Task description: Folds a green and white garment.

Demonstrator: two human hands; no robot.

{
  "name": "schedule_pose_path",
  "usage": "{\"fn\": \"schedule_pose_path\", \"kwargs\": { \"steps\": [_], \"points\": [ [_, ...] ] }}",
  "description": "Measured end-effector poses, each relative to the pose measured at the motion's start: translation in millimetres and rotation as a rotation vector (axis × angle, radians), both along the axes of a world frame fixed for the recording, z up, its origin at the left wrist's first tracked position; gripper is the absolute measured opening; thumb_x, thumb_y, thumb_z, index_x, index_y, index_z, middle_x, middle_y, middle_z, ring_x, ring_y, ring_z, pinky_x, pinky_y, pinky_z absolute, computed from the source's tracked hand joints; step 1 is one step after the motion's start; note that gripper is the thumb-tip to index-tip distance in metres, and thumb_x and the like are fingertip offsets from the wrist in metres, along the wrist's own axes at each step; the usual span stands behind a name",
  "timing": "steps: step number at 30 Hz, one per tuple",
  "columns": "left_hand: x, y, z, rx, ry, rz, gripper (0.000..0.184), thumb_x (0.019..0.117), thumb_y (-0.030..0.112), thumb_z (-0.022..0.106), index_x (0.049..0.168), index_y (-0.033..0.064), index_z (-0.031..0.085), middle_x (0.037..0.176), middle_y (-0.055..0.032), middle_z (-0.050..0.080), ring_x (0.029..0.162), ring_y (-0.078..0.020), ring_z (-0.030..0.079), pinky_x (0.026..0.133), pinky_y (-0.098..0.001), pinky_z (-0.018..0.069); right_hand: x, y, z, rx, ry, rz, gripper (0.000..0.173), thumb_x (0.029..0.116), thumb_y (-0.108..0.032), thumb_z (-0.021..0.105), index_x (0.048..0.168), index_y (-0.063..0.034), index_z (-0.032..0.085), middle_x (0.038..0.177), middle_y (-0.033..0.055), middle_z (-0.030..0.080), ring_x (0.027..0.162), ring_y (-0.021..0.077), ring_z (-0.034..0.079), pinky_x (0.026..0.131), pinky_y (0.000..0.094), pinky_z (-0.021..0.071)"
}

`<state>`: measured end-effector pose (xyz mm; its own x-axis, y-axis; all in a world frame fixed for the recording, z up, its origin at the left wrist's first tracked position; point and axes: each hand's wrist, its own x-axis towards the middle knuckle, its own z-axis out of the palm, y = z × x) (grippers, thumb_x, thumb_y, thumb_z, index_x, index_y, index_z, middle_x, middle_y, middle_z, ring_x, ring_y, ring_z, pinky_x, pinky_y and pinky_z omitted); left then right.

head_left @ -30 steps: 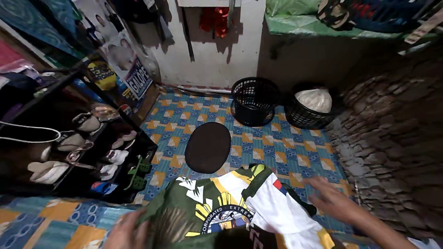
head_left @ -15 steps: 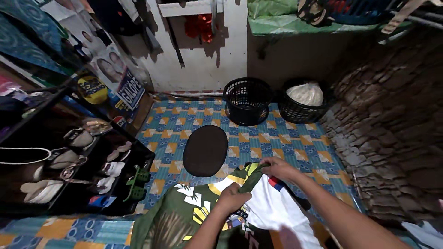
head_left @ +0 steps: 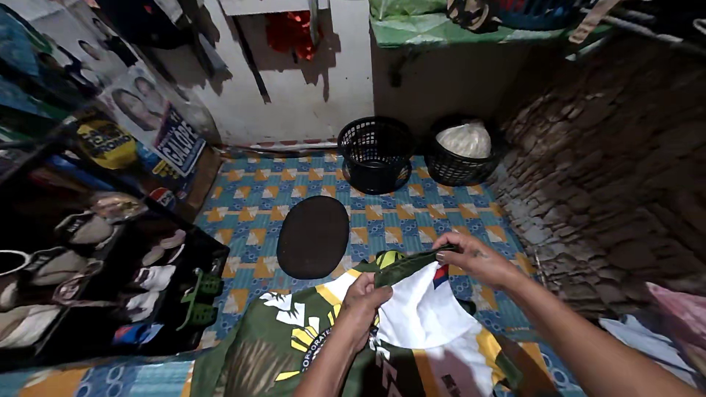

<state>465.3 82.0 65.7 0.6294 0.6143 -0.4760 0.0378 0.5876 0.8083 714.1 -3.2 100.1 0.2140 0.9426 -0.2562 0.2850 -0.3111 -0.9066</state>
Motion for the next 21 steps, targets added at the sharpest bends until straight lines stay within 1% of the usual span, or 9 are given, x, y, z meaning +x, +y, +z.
{"fn": "schedule_pose_path", "kwargs": {
  "steps": [2, 4, 6, 9, 12, 14, 15, 18, 21],
  "points": [
    [-9, -8, 5, 0.191, 0.074, -0.08, 0.018, 0.0893, 0.005, 0.067, 0.107, 0.0016, 0.063, 0.09, -0.0037, 0.067, 0.078, -0.0095, 0.064, 0.071, -0.027, 0.0551, 1, -15, 11, -0.01, -0.062, 0.062, 0.009, 0.0972, -0.001, 0.06, 0.101, -0.0035, 0.068, 0.09, 0.0026, 0.068, 0.08, 0.0083, 0.064, 0.075, 0.0277, 0.0547],
    [-23, -23, 7, 0.456, 0.095, -0.173, 0.018, 0.0869, 0.009, 0.071, 0.103, 0.0012, 0.069, 0.096, -0.0046, 0.066, 0.086, -0.009, 0.063, 0.077, -0.0265, 0.0539, 4, -36, 21, -0.041, -0.112, 0.175, 0.012, 0.0964, -0.006, 0.06, 0.101, -0.0018, 0.07, 0.096, 0.003, 0.069, 0.089, 0.0075, 0.064, 0.084, 0.0291, 0.0537],
    [-32, -43, -2, 0.804, 0.041, -0.203, 0.014, 0.0842, 0.012, 0.072, 0.096, 0.0052, 0.074, 0.097, -0.0068, 0.068, 0.096, -0.0156, 0.063, 0.087, -0.0356, 0.0513, 9, -59, 24, -0.046, -0.161, 0.289, 0.018, 0.096, -0.01, 0.058, 0.101, -0.0001, 0.072, 0.102, 0.0069, 0.071, 0.098, 0.0118, 0.065, 0.091, 0.0342, 0.0533],
    [-39, -66, -12, 1.184, 0.105, -0.277, 0.013, 0.0825, 0.012, 0.07, 0.092, 0.0167, 0.078, 0.095, -0.0076, 0.069, 0.096, -0.0286, 0.065, 0.083, -0.053, 0.0483, 17, -89, 21, -0.014, -0.239, 0.457, 0.021, 0.0943, -0.014, 0.059, 0.101, -0.0044, 0.076, 0.111, 0.0112, 0.072, 0.11, 0.0238, 0.067, 0.098, 0.0453, 0.0528],
    [-45, -76, -6, 1.226, 0.203, -0.499, 0.022, 0.081, 0.002, 0.068, 0.092, 0.0179, 0.08, 0.11, -0.0137, 0.07, 0.104, -0.0375, 0.064, 0.085, -0.0601, 0.0457, 7, -107, 30, -0.052, -0.339, 0.507, 0.026, 0.0908, -0.009, 0.064, 0.114, -0.0077, 0.076, 0.124, 0.0156, 0.068, 0.12, 0.0367, 0.062, 0.101, 0.0614, 0.0467],
    [-49, -72, -5, 1.203, 0.188, -0.5, 0.021, 0.078, 0.001, 0.069, 0.088, 0.0161, 0.079, 0.118, -0.0153, 0.069, 0.112, -0.0397, 0.062, 0.089, -0.062, 0.0435, -14, -107, 26, 0.068, -0.46, 0.405, 0.029, 0.0916, -0.022, 0.063, 0.116, -0.0135, 0.075, 0.126, 0.0109, 0.069, 0.121, 0.0321, 0.063, 0.1, 0.0571, 0.0504],
    [-52, -65, -5, 1.172, 0.177, -0.467, 0.018, 0.0789, 0.002, 0.069, 0.087, 0.0145, 0.079, 0.122, -0.0164, 0.068, 0.116, -0.0408, 0.06, 0.092, -0.0634, 0.0422, -30, -105, 21, 0.123, -0.512, 0.342, 0.032, 0.093, -0.027, 0.063, 0.121, -0.0151, 0.074, 0.132, 0.0115, 0.066, 0.128, 0.0329, 0.06, 0.103, 0.0586, 0.0486],
    [-59, -11, -7, 1.108, 0.206, -0.351, 0.014, 0.0842, 0.003, 0.065, 0.09, 0.0108, 0.075, 0.124, -0.0161, 0.066, 0.121, -0.0369, 0.06, 0.096, -0.0612, 0.0471, -78, -95, 3, 0.038, -0.528, 0.419, 0.053, 0.0943, -0.027, 0.071, 0.145, -0.0151, 0.059, 0.155, 0.0248, 0.045, 0.147, 0.0468, 0.036, 0.116, 0.073, 0.0256],
    [-76, 66, -8, 0.878, 0.397, -0.275, 0.027, 0.096, 0.005, 0.047, 0.105, 0.0004, 0.072, 0.121, -0.0162, 0.066, 0.117, -0.0268, 0.061, 0.1, -0.0461, 0.0494, -96, -84, -3, -0.114, -0.491, 0.614, 0.06, 0.0953, -0.037, 0.071, 0.148, -0.0138, 0.056, 0.155, 0.027, 0.044, 0.146, 0.0513, 0.035, 0.113, 0.0809, 0.0166]
  ]
}}
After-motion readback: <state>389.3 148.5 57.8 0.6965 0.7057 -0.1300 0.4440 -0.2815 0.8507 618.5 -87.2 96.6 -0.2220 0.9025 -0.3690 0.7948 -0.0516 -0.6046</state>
